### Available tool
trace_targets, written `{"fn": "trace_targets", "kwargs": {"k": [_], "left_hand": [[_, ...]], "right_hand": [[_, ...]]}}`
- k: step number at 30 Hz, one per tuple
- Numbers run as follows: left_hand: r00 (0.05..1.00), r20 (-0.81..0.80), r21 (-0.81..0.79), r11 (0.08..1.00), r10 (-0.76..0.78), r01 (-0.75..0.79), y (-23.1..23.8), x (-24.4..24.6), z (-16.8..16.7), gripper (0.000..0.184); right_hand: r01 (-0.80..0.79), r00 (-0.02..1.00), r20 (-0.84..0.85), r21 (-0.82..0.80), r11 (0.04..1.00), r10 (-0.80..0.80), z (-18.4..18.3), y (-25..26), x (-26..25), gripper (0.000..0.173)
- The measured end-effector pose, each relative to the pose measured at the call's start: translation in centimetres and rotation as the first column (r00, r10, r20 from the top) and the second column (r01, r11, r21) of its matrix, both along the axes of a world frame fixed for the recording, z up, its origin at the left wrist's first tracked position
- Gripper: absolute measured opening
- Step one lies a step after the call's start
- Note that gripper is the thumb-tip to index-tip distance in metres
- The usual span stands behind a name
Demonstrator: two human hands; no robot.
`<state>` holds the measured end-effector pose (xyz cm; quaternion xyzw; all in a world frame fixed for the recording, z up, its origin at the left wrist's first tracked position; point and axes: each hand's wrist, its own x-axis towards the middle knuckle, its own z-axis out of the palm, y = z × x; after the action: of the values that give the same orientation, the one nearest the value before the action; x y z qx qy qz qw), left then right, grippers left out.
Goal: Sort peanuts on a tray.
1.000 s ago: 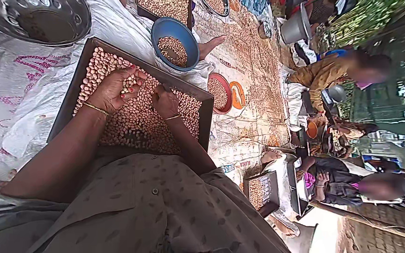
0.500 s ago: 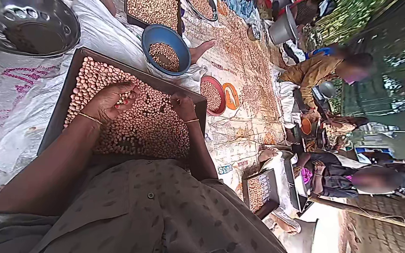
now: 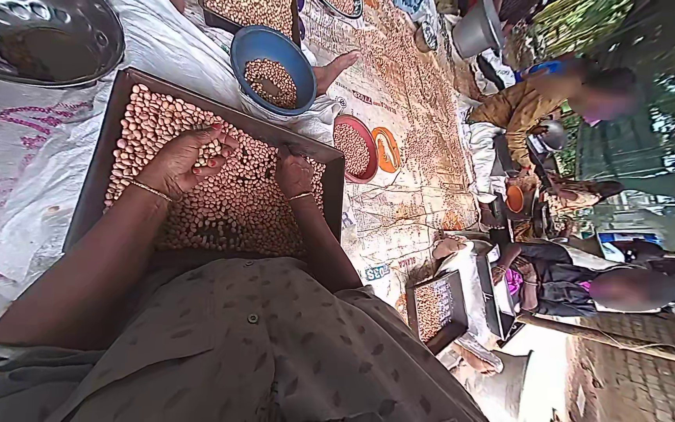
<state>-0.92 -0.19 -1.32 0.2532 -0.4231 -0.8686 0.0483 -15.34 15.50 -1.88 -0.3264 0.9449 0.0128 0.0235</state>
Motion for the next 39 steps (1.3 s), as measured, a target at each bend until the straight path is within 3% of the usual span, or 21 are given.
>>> {"fn": "trace_targets", "kwargs": {"k": [2, 4, 6, 7, 8, 9, 10, 12, 13, 15, 20, 23, 25, 27, 29, 31, 34, 39], "left_hand": [[1.0, 0.008, -0.022, 0.999, -0.026, 0.026, 0.3, 0.0, 0.2, 0.045], [0.998, 0.041, -0.045, 0.998, -0.049, 0.051, 0.5, 0.0, 0.2, 0.049], [0.993, 0.094, -0.072, 0.994, -0.077, 0.084, 0.5, -0.2, 0.1, 0.054], [0.988, 0.12, -0.075, 0.992, -0.094, 0.103, 0.6, -0.3, -0.1, 0.054], [0.986, 0.132, -0.066, 0.991, -0.107, 0.116, 0.7, -0.4, -0.4, 0.055], [0.984, 0.126, -0.049, 0.99, -0.123, 0.13, 0.8, -0.4, -0.5, 0.053], [0.985, 0.1, -0.026, 0.989, -0.14, 0.143, 0.9, -0.4, -0.8, 0.05], [0.987, 0.055, -0.012, 0.988, -0.151, 0.151, 1.0, -0.5, -0.8, 0.042], [0.989, 0.038, -0.008, 0.989, -0.145, 0.146, 0.9, -0.5, -0.7, 0.037], [0.997, 0.013, 0.013, 0.997, -0.078, 0.078, 0.7, -0.4, -0.3, 0.028], [0.999, 0.008, 0.046, 0.998, 0.042, -0.042, 0.2, -0.3, -0.2, 0.028], [0.999, 0.037, 0.019, 1.0, 0.01, -0.011, 0.2, -0.4, -0.2, 0.035], [0.996, 0.084, -0.014, 1.0, -0.021, 0.022, 0.4, -0.5, -0.3, 0.043], [0.992, 0.109, -0.038, 0.997, -0.07, 0.074, 0.6, -0.7, -0.5, 0.05], [0.989, 0.115, -0.014, 0.995, -0.094, 0.096, 0.9, -0.7, -0.6, 0.053], [0.993, 0.071, 0.045, 0.995, -0.094, 0.091, 0.8, -0.6, -0.5, 0.05], [0.999, -0.053, 0.097, 0.995, -0.003, 0.008, 0.5, -0.3, -0.2, 0.037], [0.985, -0.095, 0.121, 0.984, 0.141, -0.129, -0.3, 0.0, -0.1, 0.032]], "right_hand": [[-0.011, 1.0, -0.007, -0.121, 0.993, 0.01, -0.7, 0.5, -0.8, 0.026], [-0.034, 0.994, 0.089, -0.326, 0.945, 0.067, -0.9, 1.0, -1.7, 0.019], [-0.021, 0.927, 0.263, -0.678, 0.735, 0.269, -0.1, 1.2, -1.9, 0.016], [0.044, 0.836, 0.368, -0.785, 0.619, 0.408, 0.8, 1.2, -1.5, 0.017], [0.073, 0.755, 0.413, -0.825, 0.56, 0.51, 1.8, 1.1, -1.1, 0.021], [0.032, 0.737, 0.398, -0.828, 0.56, 0.546, 2.4, 1.0, -1.0, 0.025], [-0.07, 0.793, 0.324, -0.792, 0.606, 0.516, 2.5, 0.9, -1.4, 0.025], [-0.242, 0.926, 0.119, -0.54, 0.806, 0.357, 1.7, 0.6, -2.8, 0.026], [-0.234, 0.956, 0.081, -0.376, 0.897, 0.283, 1.1, 0.5, -3.2, 0.028], [-0.195, 0.975, 0.055, -0.234, 0.952, 0.214, -0.7, 0.2, -3.4, 0.027], [-0.103, 0.992, 0.069, -0.098, 0.99, 0.11, -0.4, -0.4, -2.0, 0.027], [-0.124, 0.992, 0.019, -0.141, 0.982, 0.128, -0.7, -0.1, -2.1, 0.027], [-0.176, 0.981, 0.019, -0.338, 0.924, 0.194, -0.9, 0.6, -2.3, 0.02], [-0.227, 0.925, 0.099, -0.628, 0.744, 0.366, 0.0, 0.6, -2.0, 0.015], [-0.191, 0.811, 0.229, -0.765, 0.615, 0.538, 1.4, 0.1, -0.8, 0.024], [-0.228, 0.819, 0.243, -0.694, 0.683, 0.52, 1.3, -1.0, -1.0, 0.032], [-0.258, 0.931, 0.165, -0.338, 0.905, 0.327, -0.2, -2.7, -1.6, 0.032], [-0.197, 0.967, 0.126, -0.186, 0.963, 0.222, -1.2, -3.6, -0.2, 0.034]]}}
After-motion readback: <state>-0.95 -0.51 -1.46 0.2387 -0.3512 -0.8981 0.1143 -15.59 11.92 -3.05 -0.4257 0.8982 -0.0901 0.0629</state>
